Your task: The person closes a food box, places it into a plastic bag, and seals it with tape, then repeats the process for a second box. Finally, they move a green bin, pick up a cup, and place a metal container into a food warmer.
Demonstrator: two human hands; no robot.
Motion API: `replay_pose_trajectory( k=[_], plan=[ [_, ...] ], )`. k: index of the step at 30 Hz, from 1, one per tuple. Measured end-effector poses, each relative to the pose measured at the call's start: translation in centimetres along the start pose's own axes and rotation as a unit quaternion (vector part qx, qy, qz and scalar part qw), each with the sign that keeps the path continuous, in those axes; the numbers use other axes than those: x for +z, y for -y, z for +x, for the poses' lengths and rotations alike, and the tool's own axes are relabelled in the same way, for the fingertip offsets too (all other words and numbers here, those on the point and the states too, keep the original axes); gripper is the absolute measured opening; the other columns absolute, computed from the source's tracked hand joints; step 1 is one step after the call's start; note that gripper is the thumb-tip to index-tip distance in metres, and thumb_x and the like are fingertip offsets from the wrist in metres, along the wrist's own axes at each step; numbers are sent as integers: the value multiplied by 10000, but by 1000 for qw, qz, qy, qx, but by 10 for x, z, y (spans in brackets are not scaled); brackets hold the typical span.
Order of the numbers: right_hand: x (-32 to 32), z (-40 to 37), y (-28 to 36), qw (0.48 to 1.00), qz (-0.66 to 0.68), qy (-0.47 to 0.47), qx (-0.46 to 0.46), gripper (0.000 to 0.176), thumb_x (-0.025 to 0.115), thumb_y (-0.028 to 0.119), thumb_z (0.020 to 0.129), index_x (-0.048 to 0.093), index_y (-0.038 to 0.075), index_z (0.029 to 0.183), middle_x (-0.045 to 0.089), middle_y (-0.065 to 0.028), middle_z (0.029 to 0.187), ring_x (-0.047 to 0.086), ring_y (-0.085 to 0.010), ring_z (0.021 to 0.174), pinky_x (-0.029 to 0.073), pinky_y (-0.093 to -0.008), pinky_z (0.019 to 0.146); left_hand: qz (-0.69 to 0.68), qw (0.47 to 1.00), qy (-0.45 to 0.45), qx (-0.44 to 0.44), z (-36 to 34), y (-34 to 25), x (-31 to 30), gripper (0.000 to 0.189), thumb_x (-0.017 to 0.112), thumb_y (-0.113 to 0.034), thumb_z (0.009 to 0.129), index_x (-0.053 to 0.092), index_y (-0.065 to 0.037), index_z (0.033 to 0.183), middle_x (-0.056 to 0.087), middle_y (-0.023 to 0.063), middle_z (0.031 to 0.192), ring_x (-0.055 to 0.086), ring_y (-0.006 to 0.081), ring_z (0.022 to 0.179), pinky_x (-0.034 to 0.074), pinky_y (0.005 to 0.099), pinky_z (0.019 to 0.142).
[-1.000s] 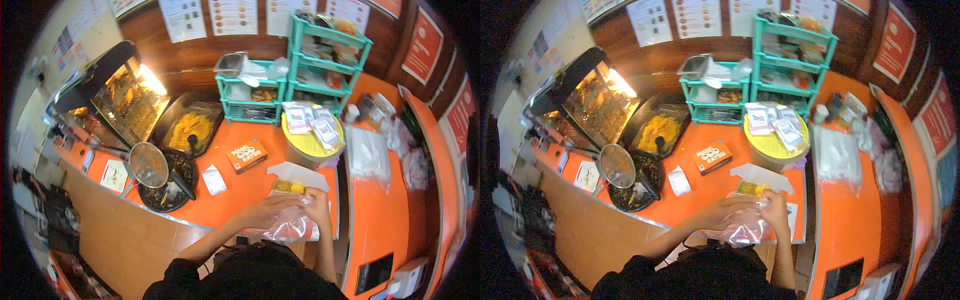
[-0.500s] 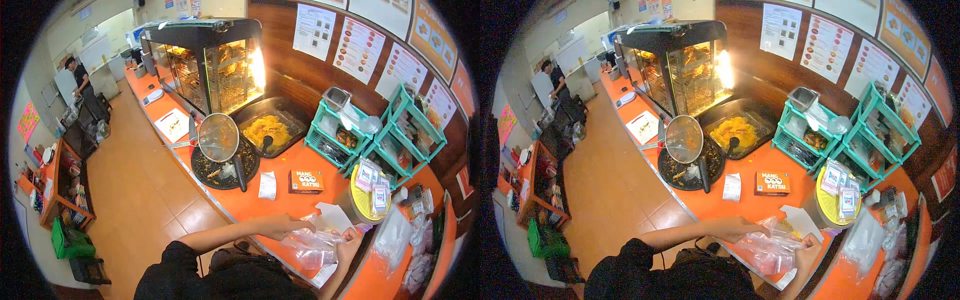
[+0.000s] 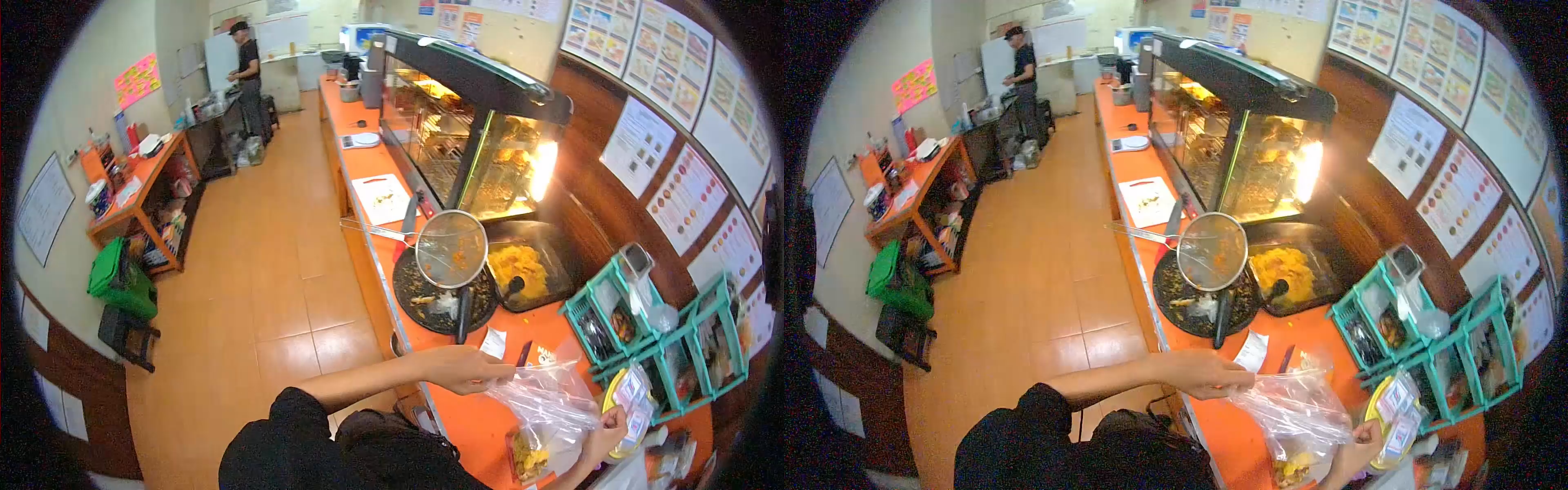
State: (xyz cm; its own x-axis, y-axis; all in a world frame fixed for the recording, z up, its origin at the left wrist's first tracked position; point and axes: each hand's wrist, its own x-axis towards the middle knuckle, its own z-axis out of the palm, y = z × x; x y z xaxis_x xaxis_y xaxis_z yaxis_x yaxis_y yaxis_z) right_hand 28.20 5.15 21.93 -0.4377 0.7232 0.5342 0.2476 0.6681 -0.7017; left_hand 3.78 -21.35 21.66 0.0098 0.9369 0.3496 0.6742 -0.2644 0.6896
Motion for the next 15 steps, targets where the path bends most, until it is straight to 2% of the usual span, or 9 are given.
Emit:
replay_pose_trajectory(
  k=[2, 5, 7, 8, 10, 11, 12, 13, 15],
  plan=[
    [6, 10, -7, 999, 10, 1, -35, 455, 775, 209, 749, 351, 98, 624, 280, 66, 558, 275, -31, 504, 165, -226, 457, 20, 996, -88, 18, -12, -1, -14, 222, 556, -100, 781, 488, -78, 991, 536, 99, 871, 582, 307, 737, 461, 425, 599],
    [21, 22, -5, 999, 31, 12, 1, 433, 747, 174, 780, 349, 93, 629, 312, 51, 554, 291, -29, 505, 196, -226, 428, 54, 992, -111, -17, -29, -18, -39, 234, 568, -121, 775, 489, -83, 992, 501, 87, 907, 571, 286, 708, 460, 406, 590],
    [47, 25, 17, 989, 128, -47, 48, 334, 651, 2, 717, 338, 72, 627, 321, 18, 560, 313, -72, 516, 229, -239, 480, 66, 989, -127, -26, -34, -15, -43, 235, 575, -135, 775, 493, -67, 984, 488, 95, 917, 574, 294, 734, 468, 398, 596],
    [60, 22, 44, 991, 106, -48, 72, 294, 619, -4, 725, 350, 67, 631, 359, 8, 576, 376, -73, 539, 319, -257, 506, 69, 984, -164, -11, -33, 0, -35, 251, 585, -123, 761, 491, -54, 983, 493, 104, 910, 574, 305, 748, 470, 401, 605],
    [100, 13, 42, 995, 63, -32, -77, 199, 594, 2, 735, 423, 55, 648, 425, 4, 622, 472, -98, 604, 416, -300, 586, 76, 976, -204, 5, -16, 10, -9, 267, 595, -111, 748, 489, -41, 983, 497, 113, 903, 575, 316, 762, 472, 404, 613],
    [156, -2, -6, 975, 76, -142, -156, 140, 504, -109, 714, 523, 26, 745, 457, -33, 650, 443, -169, 589, 430, -269, 577, 45, 966, -247, 60, 0, 13, 14, 280, 601, -89, 728, 484, -29, 976, 500, 123, 896, 575, 321, 785, 471, 407, 620],
    [157, -4, -8, 974, 81, -142, -157, 140, 504, -109, 714, 523, 26, 745, 457, -33, 650, 443, -169, 589, 430, -269, 577, 13, 951, -285, 115, 6, 14, 24, 294, 606, -66, 708, 479, -18, 969, 503, 134, 890, 575, 325, 807, 471, 411, 628],
    [154, -7, -10, 974, 129, -101, -156, 161, 510, -112, 704, 467, 43, 705, 409, -17, 635, 396, -146, 575, 372, -264, 551, 15, 952, -285, 114, -4, 20, 15, 294, 606, -66, 708, 479, -18, 969, 503, 134, 890, 575, 325, 807, 471, 411, 628],
    [143, -4, -10, 962, 222, -18, -156, 265, 524, -119, 683, 356, 77, 627, 312, 13, 606, 301, -101, 546, 257, -255, 498, 238, 892, -383, 26, -37, 43, -12, 340, 544, 86, 667, 527, -26, 988, 489, 119, 792, 577, 296, 751, 468, 369, 608]
  ],
)
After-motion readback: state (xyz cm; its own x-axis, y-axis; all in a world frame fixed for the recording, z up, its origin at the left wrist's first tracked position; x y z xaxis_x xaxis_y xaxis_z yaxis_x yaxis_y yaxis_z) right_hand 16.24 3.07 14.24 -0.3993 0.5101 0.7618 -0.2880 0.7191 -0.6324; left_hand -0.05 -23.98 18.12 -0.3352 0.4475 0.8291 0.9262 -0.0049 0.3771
